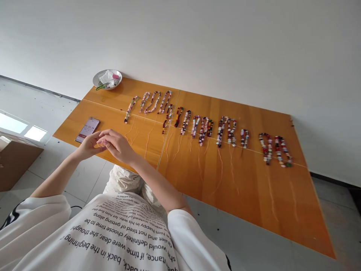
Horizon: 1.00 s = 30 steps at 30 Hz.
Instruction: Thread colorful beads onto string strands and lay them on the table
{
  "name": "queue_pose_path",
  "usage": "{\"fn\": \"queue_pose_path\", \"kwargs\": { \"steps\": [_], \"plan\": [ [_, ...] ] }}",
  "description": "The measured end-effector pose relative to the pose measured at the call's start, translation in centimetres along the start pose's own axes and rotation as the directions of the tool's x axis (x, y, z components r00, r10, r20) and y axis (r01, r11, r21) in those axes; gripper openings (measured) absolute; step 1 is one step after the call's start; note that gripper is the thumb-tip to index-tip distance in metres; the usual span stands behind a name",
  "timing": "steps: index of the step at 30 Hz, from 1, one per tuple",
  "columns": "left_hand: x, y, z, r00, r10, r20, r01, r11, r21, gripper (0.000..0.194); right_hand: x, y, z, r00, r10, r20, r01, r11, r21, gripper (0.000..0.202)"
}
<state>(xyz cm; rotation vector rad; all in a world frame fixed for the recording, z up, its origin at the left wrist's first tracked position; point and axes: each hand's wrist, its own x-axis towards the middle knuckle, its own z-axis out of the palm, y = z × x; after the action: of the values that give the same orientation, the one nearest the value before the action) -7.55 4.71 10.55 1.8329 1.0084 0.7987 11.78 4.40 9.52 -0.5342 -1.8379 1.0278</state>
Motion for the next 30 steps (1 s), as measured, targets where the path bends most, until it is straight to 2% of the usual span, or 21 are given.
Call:
{"fn": "queue_pose_path", "kwargs": {
  "steps": [3, 7, 11, 15, 19, 22, 26, 30],
  "plan": [
    [0.1, 0.4, -0.3, 1.000, 0.016, 0.005, -0.016, 1.000, 0.006, 0.043, 0.0, -0.1, 0.0, 0.997, 0.011, -0.073, -0.010, 1.000, 0.009, 0.048],
    [0.6, 1.1, -1.4, 0.998, 0.062, -0.006, -0.062, 0.998, 0.012, 0.014, 0.4, -0.6, -0.5, 0.987, 0.026, -0.159, -0.019, 0.999, 0.048, 0.044],
    [1.4, 1.9, -2.2, 0.990, 0.122, -0.075, -0.126, 0.991, -0.048, 0.016, 1.2, -1.2, -1.0, 0.973, 0.071, -0.219, -0.062, 0.997, 0.049, 0.045],
    [1.9, 3.1, -2.0, 0.973, 0.112, -0.199, -0.147, 0.975, -0.168, 0.020, 2.1, -1.4, -0.5, 0.962, 0.098, -0.256, -0.087, 0.995, 0.056, 0.047],
    [2.1, 4.0, -1.3, 0.931, 0.107, -0.349, -0.202, 0.947, -0.249, 0.019, 2.5, -1.0, 0.6, 0.953, 0.110, -0.281, -0.085, 0.991, 0.100, 0.047],
    [2.0, 4.3, -1.2, 0.898, 0.127, -0.420, -0.244, 0.940, -0.237, 0.016, 2.5, -0.7, 1.0, 0.956, 0.115, -0.271, -0.084, 0.989, 0.121, 0.047],
    [2.1, 4.2, -1.4, 0.856, 0.147, -0.496, -0.277, 0.940, -0.199, 0.014, 2.5, -0.5, 1.1, 0.957, 0.125, -0.263, -0.096, 0.988, 0.120, 0.048],
    [2.6, 3.7, -1.8, 0.797, 0.091, -0.597, -0.311, 0.910, -0.275, 0.015, 3.1, -0.4, 0.9, 0.956, 0.128, -0.264, -0.101, 0.988, 0.114, 0.049]
  ]
}}
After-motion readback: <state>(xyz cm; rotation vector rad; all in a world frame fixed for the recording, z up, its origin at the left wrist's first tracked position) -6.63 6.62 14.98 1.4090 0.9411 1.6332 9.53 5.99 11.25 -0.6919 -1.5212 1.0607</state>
